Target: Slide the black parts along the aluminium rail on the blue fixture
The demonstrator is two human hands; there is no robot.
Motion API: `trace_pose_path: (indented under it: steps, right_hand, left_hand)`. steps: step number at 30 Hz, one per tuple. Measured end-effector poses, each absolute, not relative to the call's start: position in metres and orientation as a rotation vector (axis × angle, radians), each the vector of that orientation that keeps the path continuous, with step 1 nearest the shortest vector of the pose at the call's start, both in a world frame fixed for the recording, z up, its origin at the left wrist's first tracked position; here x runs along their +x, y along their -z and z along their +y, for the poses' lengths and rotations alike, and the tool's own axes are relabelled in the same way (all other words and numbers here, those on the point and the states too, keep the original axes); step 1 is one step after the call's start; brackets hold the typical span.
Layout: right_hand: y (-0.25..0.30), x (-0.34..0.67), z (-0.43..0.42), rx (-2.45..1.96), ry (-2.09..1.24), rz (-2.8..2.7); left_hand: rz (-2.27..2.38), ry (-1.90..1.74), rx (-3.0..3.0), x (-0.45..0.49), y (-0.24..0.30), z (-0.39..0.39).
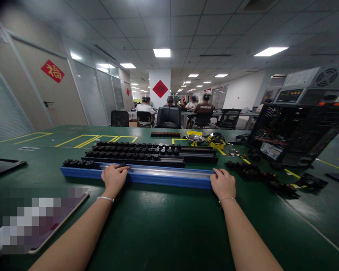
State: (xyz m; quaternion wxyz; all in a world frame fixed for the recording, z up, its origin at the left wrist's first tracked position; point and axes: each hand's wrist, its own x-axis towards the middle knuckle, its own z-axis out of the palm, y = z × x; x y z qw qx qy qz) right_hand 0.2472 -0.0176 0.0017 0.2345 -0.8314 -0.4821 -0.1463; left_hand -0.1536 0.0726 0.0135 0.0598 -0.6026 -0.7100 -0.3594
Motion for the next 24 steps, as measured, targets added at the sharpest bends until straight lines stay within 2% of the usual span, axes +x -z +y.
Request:
trace_pose_path:
  steps: [24]
  right_hand:
    - [0.0010,0.2491,-0.0160,-2.280,0.444,-1.340]
  left_hand:
    - [-2.087,1.068,-1.866,-0.1503,-0.0134,0.0712]
